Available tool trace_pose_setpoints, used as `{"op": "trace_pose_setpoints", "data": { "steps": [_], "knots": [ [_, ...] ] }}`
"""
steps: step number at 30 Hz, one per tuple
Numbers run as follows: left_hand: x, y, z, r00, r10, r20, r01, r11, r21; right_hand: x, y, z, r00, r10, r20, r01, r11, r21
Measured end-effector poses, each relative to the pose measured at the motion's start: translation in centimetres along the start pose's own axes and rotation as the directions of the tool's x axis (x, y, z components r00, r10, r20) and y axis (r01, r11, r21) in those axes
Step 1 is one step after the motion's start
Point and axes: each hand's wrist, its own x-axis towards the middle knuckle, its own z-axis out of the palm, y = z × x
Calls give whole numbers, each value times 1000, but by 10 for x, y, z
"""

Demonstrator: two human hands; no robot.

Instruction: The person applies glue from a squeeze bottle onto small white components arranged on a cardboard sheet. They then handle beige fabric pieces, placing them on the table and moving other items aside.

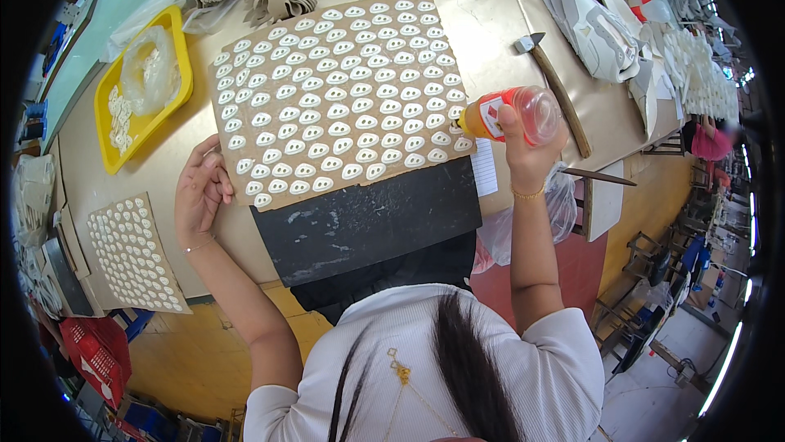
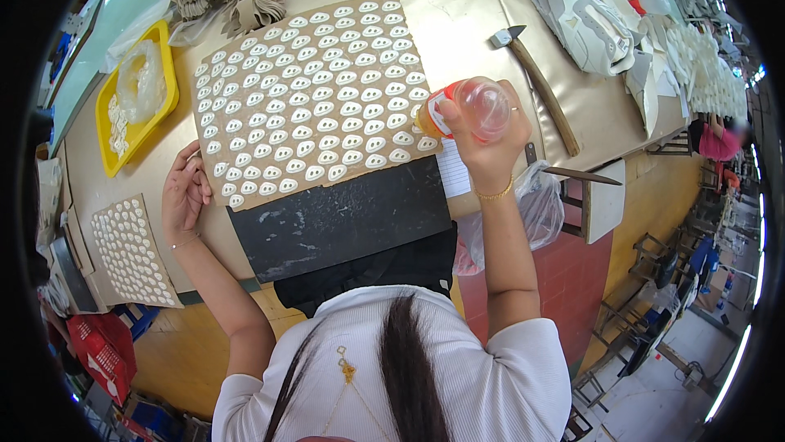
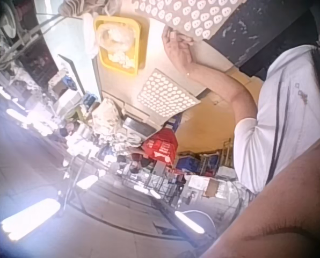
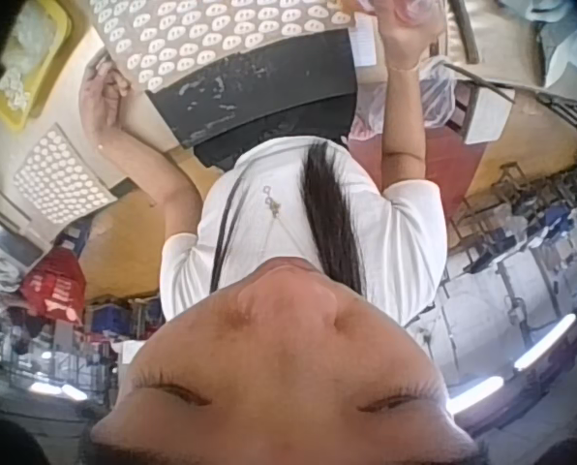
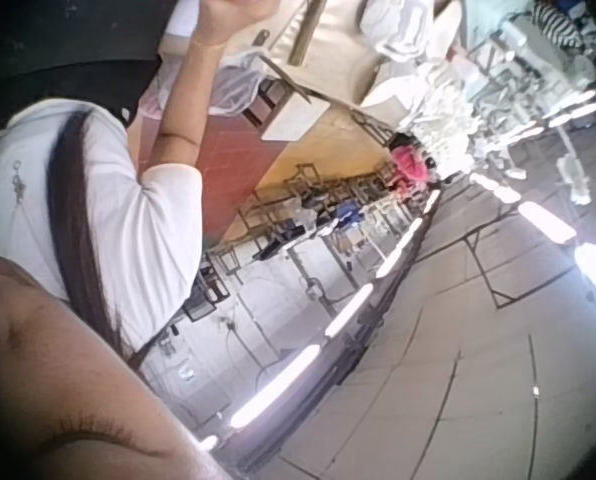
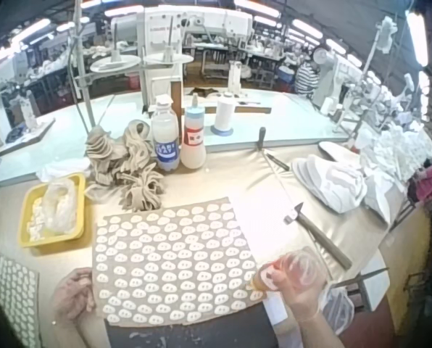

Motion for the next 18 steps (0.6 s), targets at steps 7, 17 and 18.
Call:
{"op": "trace_pose_setpoints", "data": {
  "steps": [7, 17, 18],
  "knots": [
    [1, -1, -1, 1000, 1, 3, -1, 1000, -3, 4, 4, -17, 980, 21, -200, 3, 993, 118],
    [1, -1, -2, 1000, 4, 22, -4, 1000, 3, -7, -4, -16, 986, 150, 74, -158, 980, 124],
    [1, -1, -2, 1000, 7, 20, -7, 1000, 2, -6, -5, -16, 986, 136, 100, -145, 986, 87]
  ]
}}
